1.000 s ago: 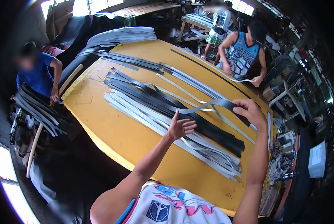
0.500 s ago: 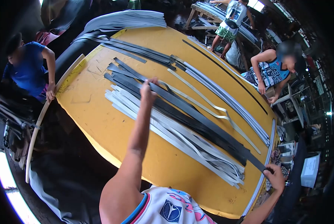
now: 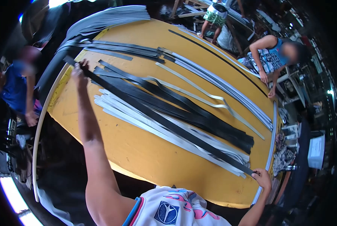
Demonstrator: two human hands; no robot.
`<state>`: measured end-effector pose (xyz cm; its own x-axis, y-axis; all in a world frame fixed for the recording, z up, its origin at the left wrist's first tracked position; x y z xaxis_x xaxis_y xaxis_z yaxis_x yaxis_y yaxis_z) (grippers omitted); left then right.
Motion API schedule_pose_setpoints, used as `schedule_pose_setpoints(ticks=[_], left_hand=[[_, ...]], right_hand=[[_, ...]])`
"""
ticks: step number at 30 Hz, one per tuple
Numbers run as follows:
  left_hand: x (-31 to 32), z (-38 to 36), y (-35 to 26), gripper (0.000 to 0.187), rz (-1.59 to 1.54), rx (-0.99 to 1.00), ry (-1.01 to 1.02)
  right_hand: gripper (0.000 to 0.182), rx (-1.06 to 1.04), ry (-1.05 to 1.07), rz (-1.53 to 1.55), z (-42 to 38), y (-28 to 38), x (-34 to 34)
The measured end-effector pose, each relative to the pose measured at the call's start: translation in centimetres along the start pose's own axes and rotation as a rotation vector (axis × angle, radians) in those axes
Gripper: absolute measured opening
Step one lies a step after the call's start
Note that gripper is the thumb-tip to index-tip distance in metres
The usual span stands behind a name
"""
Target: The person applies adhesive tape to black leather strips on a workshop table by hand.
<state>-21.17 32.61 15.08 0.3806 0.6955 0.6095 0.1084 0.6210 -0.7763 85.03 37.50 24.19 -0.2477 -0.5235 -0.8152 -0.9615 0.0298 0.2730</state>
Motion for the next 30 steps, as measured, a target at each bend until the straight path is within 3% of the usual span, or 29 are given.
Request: schedule_pose_setpoints(ticks=[1, 3, 6, 8, 11, 13, 14, 15, 16, 17, 18, 19, 20, 22, 23, 24, 27, 30], left_hand=[[-0.1, -0.4, -1.9, 0.028, 0.054, 0.062, 0.067], [1.0, -4.8, -7.4, 0.031, 0.168, 0.07, 0.015], [-2.3, -8.8, -11.2, 0.034, 0.187, 0.063, -0.049], [-4.2, -12.1, -12.8, 0.033, 0.229, 0.054, -0.093], [-11.2, -14.4, -9.7, 0.035, 0.227, 0.026, -0.053], [-22.2, -14.5, -3.5, 0.052, 0.854, -0.207, -0.076], [-24.7, -17.2, -1.3, 0.062, 1.123, -0.135, -0.104], [-25.9, -19.9, -0.9, 0.073, 1.393, -0.059, -0.132], [-21.6, -25.5, -1.8, 0.073, 1.399, -0.049, -0.134], [-19.0, -33.1, -4.8, 0.085, 1.601, -0.264, -0.595], [-17.8, -35.9, -2.7, 0.088, 1.643, -0.258, -0.456], [-16.9, -38.0, 0.3, 0.088, 1.787, -0.009, -0.224], [-12.5, -42.6, 1.9, 0.086, 1.877, 0.029, 0.049], [-5.0, -53.5, 3.6, 0.084, 1.693, -0.216, 0.388], [-2.6, -58.0, 4.1, 0.084, 1.646, -0.181, 0.505], [-1.6, -61.4, 5.0, 0.085, 1.618, -0.163, 0.575], [-0.8, -67.2, 6.3, 0.085, 1.654, -0.169, 0.612], [-0.6, -67.6, 5.9, 0.086, 1.643, -0.124, 0.587]], right_hand=[[0.022, 0.022, -0.003, 0.008, -0.3, -1.5, 0.7], [0.023, -0.011, 0.057, 0.1, -1.4, -3.7, 2.6], [0.027, 0.038, 0.126, 0.065, -3.8, -7.0, 5.2], [0.028, 0.038, 0.166, 0.046, -4.9, -9.1, 7.0], [0.031, 0.034, 0.218, 0.092, -5.0, -15.2, 11.9], [0.032, 0.033, 0.227, 0.185, -4.7, -17.2, 14.6], [0.03, 0.0, 0.221, 0.153, -4.0, -18.3, 16.5], [0.03, -0.002, 0.229, 0.159, -3.7, -19.5, 18.6], [0.028, 0.055, 0.208, 0.209, -3.2, -21.6, 20.3], [0.027, 0.101, 0.179, 0.253, -2.4, -23.2, 21.2], [0.026, 0.108, 0.068, 0.215, -2.3, -24.8, 21.3], [0.027, 0.121, 0.079, 0.155, -2.4, -25.7, 21.3], [0.027, 0.089, -0.007, 0.135, -2.3, -26.9, 21.0], [0.028, 0.034, -0.095, 0.117, -1.5, -28.2, 20.2], [0.031, 0.102, -0.109, 0.093, -1.8, -29.8, 20.1], [0.034, 0.181, -0.13, 0.073, -2.1, -31.5, 19.9], [0.036, 0.116, -0.248, -0.051, -2.0, -33.5, 19.1], [0.036, 0.023, -0.374, -0.106, -0.5, -33.5, 19.4]])
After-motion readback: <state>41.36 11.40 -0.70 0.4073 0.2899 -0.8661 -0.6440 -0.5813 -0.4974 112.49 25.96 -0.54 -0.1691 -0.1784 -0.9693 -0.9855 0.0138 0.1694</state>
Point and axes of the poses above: each hand's wrist, its own z-axis towards the middle knuckle, its own x-axis out of the palm, y = z × x, the point moved 10 cm from there along z, towards the middle knuckle, and after that the axes turned 11 degrees about -z, right-handed, at the moved point
